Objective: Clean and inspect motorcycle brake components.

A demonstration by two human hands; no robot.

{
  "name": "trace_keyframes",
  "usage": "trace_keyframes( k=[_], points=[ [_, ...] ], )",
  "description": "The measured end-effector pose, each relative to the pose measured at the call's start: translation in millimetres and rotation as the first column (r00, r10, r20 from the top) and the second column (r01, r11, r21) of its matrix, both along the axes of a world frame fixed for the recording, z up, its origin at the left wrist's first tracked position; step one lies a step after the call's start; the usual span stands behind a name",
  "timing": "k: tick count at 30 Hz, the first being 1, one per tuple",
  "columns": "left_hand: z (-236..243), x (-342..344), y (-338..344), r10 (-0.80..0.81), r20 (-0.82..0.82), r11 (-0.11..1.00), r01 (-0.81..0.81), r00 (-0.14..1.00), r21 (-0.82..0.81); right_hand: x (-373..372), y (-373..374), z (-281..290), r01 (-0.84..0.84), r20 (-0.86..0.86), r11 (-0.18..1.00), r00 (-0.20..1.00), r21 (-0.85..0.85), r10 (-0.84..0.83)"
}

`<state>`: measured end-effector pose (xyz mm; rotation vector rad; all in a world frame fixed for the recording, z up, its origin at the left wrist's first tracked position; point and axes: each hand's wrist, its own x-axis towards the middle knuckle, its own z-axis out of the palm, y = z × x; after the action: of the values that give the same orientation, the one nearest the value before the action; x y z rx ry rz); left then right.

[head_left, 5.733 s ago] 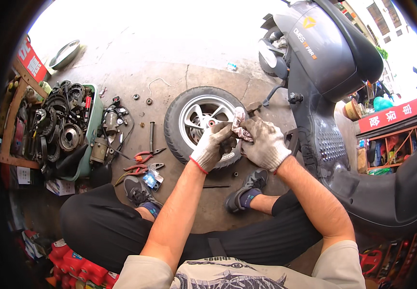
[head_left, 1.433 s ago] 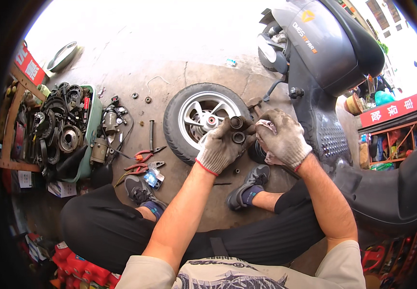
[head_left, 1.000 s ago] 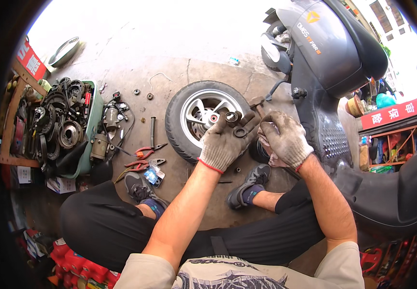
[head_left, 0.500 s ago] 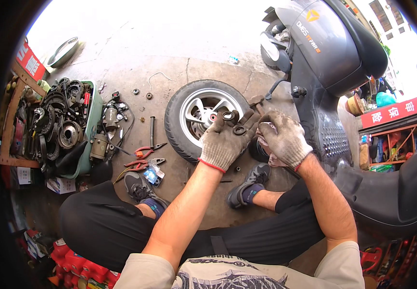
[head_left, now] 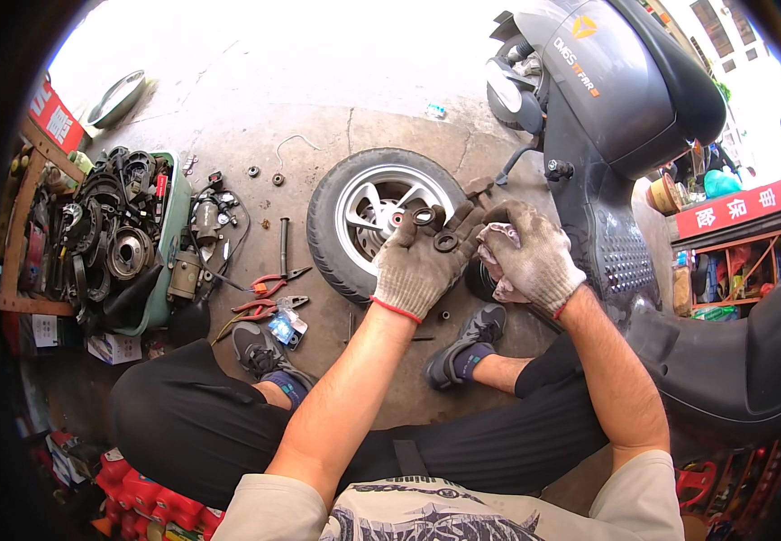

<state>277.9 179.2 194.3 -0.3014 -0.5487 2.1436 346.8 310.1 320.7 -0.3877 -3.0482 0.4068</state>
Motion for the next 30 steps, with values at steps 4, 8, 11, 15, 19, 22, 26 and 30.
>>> trace_keyframes(
  k=[4, 8, 11, 15, 19, 22, 26, 30],
  points=[
    [0.3, -1.5, -1.4, 0.024, -0.084, 1.000, -0.023, 0.996, 0.008, -3.3, -7.2, 11.5, 0.057, 0.064, 0.997, 0.997, -0.059, -0.053],
    [-0.4, -2.3, 1.6, 0.022, -0.182, 0.992, -0.043, 0.983, -0.115, -5.1, -1.3, 0.3, -0.017, 0.047, 0.999, 0.999, -0.037, 0.018],
    [-0.9, -0.5, 7.1, 0.053, -0.261, 0.990, -0.085, 0.964, -0.115, -4.5, 3.7, -19.0, -0.057, -0.035, 0.998, 0.998, 0.030, 0.058],
    [11.1, 8.8, 18.4, 0.074, -0.324, 0.948, -0.168, 0.943, -0.270, -4.0, -2.6, -19.3, -0.083, -0.016, 0.995, 0.996, 0.062, 0.084],
    [-19.6, 21.7, 25.8, -0.126, -0.830, 0.470, -0.704, 0.544, -0.533, -6.3, -16.4, -30.3, -0.061, 0.065, 0.995, 0.996, 0.084, 0.055],
    [12.3, 27.9, 22.1, 0.006, -0.422, 0.814, -0.249, 0.907, -0.525, -2.7, -13.7, -42.6, -0.004, 0.061, 0.999, 0.998, -0.042, 0.007],
    [8.2, 23.8, 17.3, 0.091, -0.456, 0.773, -0.352, 0.885, -0.528, -3.1, -24.1, -44.6, -0.014, -0.004, 0.985, 1.000, -0.170, 0.013],
    [9.0, 17.2, 15.4, 0.060, -0.410, 0.672, -0.340, 0.910, -0.657, 1.3, -24.8, -46.7, -0.066, 0.025, 0.975, 0.997, -0.212, 0.073]
  ],
)
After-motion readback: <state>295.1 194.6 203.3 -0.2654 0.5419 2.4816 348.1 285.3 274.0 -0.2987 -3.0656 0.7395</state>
